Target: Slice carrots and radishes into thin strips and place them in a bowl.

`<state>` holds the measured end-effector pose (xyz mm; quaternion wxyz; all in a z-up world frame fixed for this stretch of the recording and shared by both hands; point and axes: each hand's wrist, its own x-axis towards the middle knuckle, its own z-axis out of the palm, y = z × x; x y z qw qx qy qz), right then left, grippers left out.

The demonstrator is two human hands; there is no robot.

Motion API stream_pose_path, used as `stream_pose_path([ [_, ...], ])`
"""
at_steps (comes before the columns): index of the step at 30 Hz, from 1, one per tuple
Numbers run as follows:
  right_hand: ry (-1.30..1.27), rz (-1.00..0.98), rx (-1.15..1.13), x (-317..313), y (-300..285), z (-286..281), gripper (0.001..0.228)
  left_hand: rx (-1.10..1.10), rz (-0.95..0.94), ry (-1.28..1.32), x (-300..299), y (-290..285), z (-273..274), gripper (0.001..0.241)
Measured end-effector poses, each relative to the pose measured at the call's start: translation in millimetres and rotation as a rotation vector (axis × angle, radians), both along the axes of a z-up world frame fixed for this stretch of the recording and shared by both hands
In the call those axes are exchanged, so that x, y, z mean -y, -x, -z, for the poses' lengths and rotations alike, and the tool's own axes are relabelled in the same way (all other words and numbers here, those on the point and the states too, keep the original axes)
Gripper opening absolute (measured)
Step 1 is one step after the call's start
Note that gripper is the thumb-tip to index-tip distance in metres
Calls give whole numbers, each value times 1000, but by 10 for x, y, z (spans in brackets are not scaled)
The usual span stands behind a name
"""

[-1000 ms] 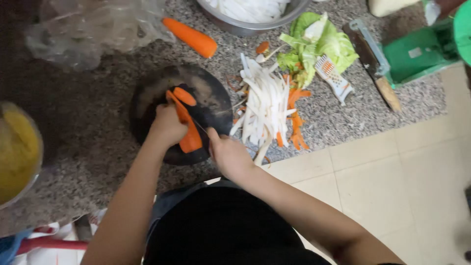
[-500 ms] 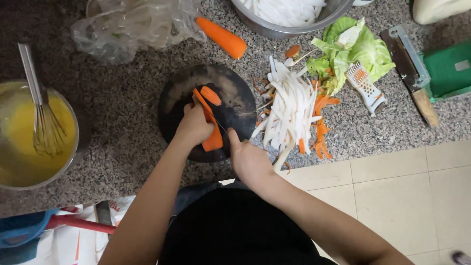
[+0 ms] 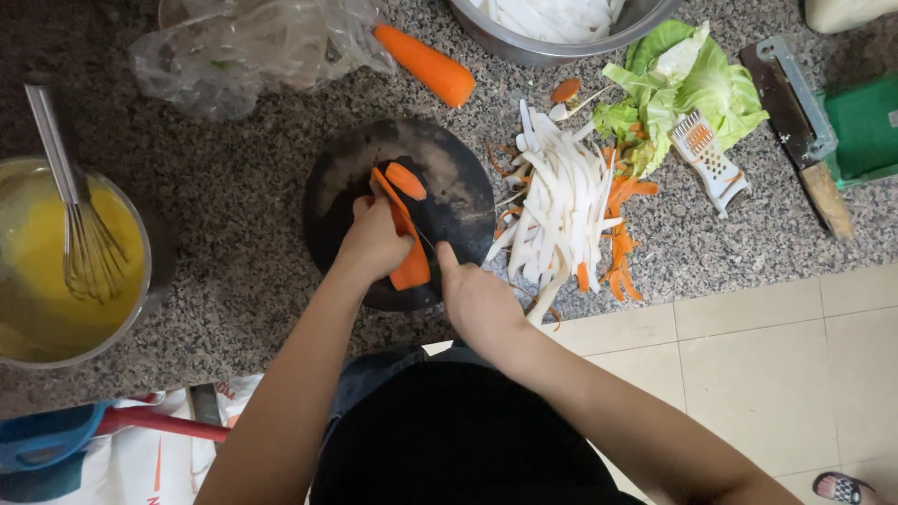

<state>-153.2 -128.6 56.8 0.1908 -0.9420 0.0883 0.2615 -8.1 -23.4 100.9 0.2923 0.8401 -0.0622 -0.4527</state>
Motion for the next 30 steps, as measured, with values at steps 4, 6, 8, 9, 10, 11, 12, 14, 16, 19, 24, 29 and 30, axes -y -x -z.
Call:
stream_pose_path([
  [4,-62,25,-38,36,-43,103,43,11,11,-6,-95,-6,215,81],
  [6,-84,27,-53,41,-63,182,42,12,18,-3,-113,21,256,85],
  [8,-80,29,-58,27,-138,171,41,17,20,0,-104,12,174,85],
  [9,-76,30,-64,19,-176,163,39,21,21,5,-100,7,130,85],
  [10,-77,32,-64,5,-191,219,39,22,23,3,-118,3,197,85],
  [11,-95,43,-58,3,-207,275,41,31,37,2,-129,1,266,86],
  [12,-112,55,-52,-1,-220,330,43,39,51,1,-141,3,333,88],
  [14,-119,61,-70,-17,-281,442,43,48,52,10,-161,12,368,90],
  [16,-125,65,-88,-32,-310,453,44,57,51,18,-191,26,407,91],
  [19,-115,41,-43,-20,-306,415,49,72,32,40,-190,63,400,87],
  [24,-145,95,-23,4,-288,544,42,134,76,-103,-76,310,211,87],
  [29,-221,149,57,121,-169,431,41,99,35,-75,-63,315,263,91],
  [30,-205,142,99,130,-138,275,41,96,15,-64,-67,298,334,93],
])
